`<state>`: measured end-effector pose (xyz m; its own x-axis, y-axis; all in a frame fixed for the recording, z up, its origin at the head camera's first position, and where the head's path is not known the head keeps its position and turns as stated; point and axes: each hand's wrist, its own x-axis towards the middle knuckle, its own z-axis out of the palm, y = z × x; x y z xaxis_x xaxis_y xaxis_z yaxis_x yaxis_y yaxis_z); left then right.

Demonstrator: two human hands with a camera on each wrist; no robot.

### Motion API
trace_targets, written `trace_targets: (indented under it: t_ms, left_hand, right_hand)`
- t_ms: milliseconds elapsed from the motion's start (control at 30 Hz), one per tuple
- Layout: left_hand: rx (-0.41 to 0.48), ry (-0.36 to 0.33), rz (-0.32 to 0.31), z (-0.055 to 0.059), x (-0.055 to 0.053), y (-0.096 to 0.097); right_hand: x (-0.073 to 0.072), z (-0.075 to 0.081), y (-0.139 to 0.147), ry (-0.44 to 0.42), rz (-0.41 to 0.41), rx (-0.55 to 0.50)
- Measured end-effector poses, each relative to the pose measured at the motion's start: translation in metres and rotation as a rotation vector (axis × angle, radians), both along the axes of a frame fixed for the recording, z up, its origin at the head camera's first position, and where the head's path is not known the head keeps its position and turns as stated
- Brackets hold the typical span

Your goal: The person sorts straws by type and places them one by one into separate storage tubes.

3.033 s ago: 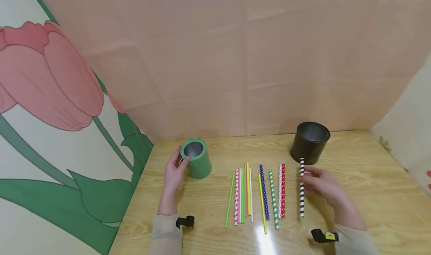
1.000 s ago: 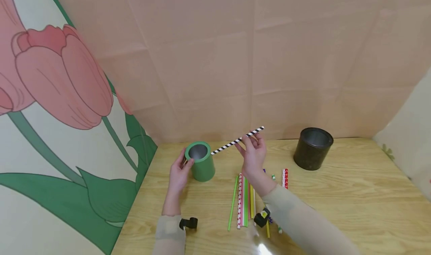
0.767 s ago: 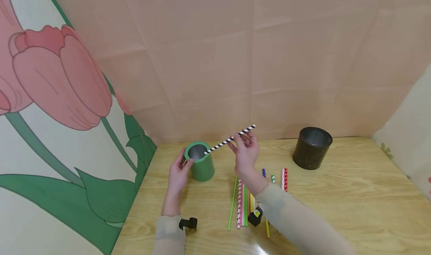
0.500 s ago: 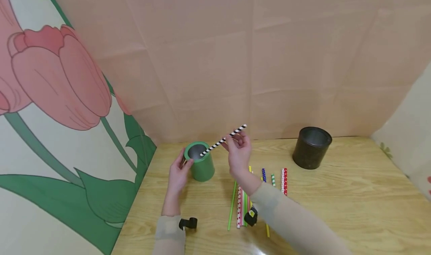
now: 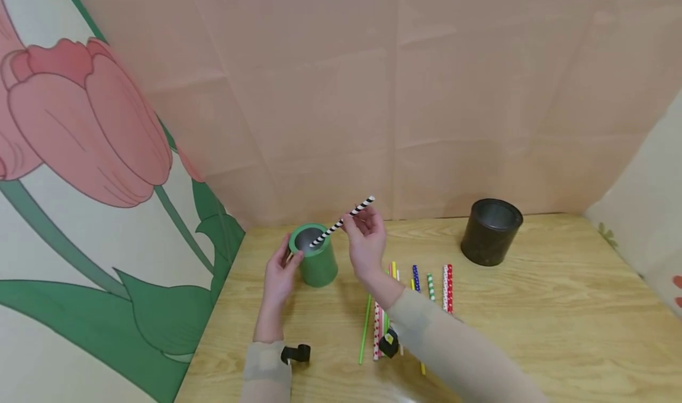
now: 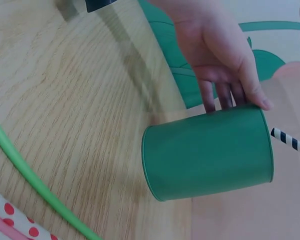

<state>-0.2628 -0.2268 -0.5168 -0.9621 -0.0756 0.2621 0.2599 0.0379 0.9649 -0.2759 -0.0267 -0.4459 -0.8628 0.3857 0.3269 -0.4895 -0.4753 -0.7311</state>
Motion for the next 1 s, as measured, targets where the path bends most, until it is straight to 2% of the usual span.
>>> trace_targets:
  t_ms: [200,633,1000]
  left_hand:
    - [-0.011,-0.005,0.006,0.000,0.000,0.000]
    - [-0.030,-0.013,0.011,-0.001,-0.001,-0.001]
    - [0.019,-0.014,0.012,0.000,-0.002,0.000]
  right_hand:
    - [0.002,-0.002,-0.006,-0.015,0.014,-0.014]
    - [0.000,-0.018,-0.013,-0.035,0.012,-0.003]
    - [0.002,-0.024,-0.019,-0.083,0.017,0.058]
